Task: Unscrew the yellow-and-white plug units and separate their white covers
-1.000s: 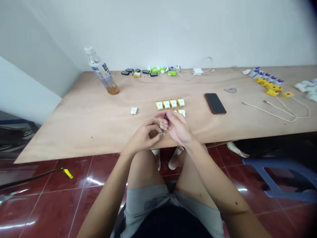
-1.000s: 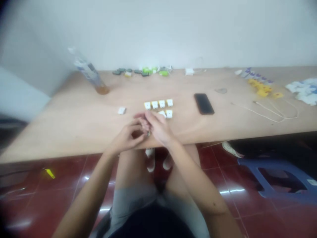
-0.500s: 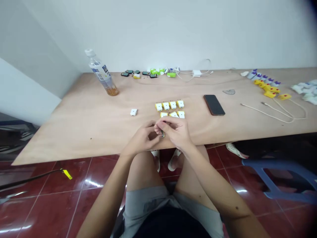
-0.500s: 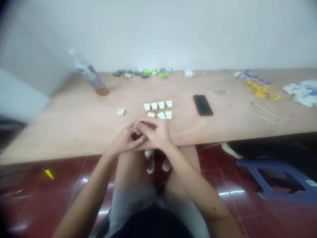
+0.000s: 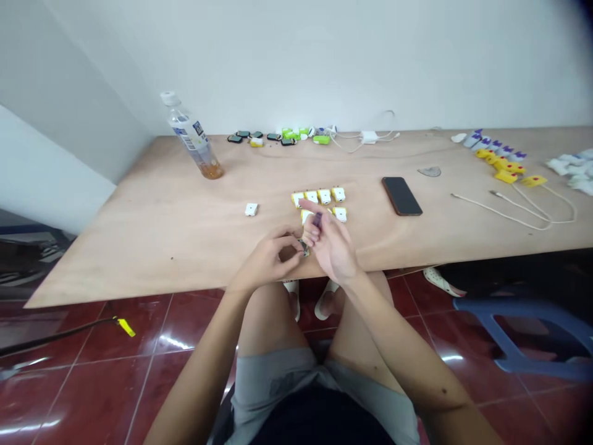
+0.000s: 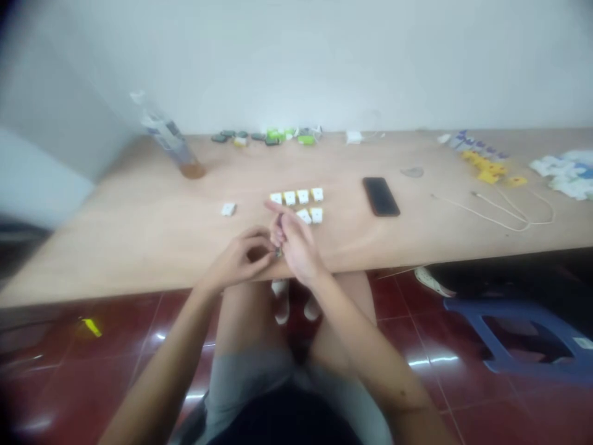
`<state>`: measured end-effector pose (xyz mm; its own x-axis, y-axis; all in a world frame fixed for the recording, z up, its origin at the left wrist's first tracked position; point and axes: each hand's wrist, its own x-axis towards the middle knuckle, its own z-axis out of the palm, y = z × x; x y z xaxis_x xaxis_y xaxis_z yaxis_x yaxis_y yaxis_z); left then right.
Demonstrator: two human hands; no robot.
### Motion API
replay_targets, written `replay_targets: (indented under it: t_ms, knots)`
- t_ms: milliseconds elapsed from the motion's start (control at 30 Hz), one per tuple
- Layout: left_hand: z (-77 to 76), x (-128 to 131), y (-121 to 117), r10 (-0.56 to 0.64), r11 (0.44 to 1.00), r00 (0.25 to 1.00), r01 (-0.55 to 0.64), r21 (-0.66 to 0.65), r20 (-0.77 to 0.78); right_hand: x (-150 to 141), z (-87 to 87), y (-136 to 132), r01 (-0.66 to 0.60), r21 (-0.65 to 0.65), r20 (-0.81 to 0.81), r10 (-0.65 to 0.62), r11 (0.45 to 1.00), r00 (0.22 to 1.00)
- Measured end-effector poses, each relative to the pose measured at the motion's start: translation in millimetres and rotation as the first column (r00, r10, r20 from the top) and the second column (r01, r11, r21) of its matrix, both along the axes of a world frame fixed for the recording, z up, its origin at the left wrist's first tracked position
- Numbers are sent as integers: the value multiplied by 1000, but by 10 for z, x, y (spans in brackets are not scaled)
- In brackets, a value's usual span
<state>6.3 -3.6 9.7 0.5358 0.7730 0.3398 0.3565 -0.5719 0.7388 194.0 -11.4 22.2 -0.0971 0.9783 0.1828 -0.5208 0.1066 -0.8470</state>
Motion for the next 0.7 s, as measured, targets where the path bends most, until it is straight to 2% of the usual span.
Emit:
replay_targets:
  t_ms: [100, 200, 267, 400, 500, 567, 700]
  knots:
    - [13, 3, -5, 3, 1000, 1000, -3, 0, 2, 56, 10, 5, -69, 24, 61, 67, 997, 996]
    - [10, 6, -12, 37, 999, 999, -37, 1, -7, 72, -32, -40, -47, 113, 197, 24, 992, 980]
    - [5, 8, -15, 45, 999, 999, -45, 4, -10, 52, -62, -56, -41, 132, 215, 12, 990, 977]
    - [15, 11, -16, 10, 1000, 1000, -10, -5, -4, 45, -37, 26, -171, 66, 140, 161, 983, 977]
    - [19, 6, -15, -4, 1000, 1000, 4, 2, -4, 102, 27, 106, -251, 55, 150, 241, 966, 959]
    - [11, 1, -14, 12, 1000, 1000, -12, 1, -8, 130, 54, 102, -212, 109, 218, 185, 971, 958]
    - [0, -4, -8, 22, 1000, 1000, -23, -17, -16, 65, 32, -91, -8, 264, 337, -84, 964, 938]
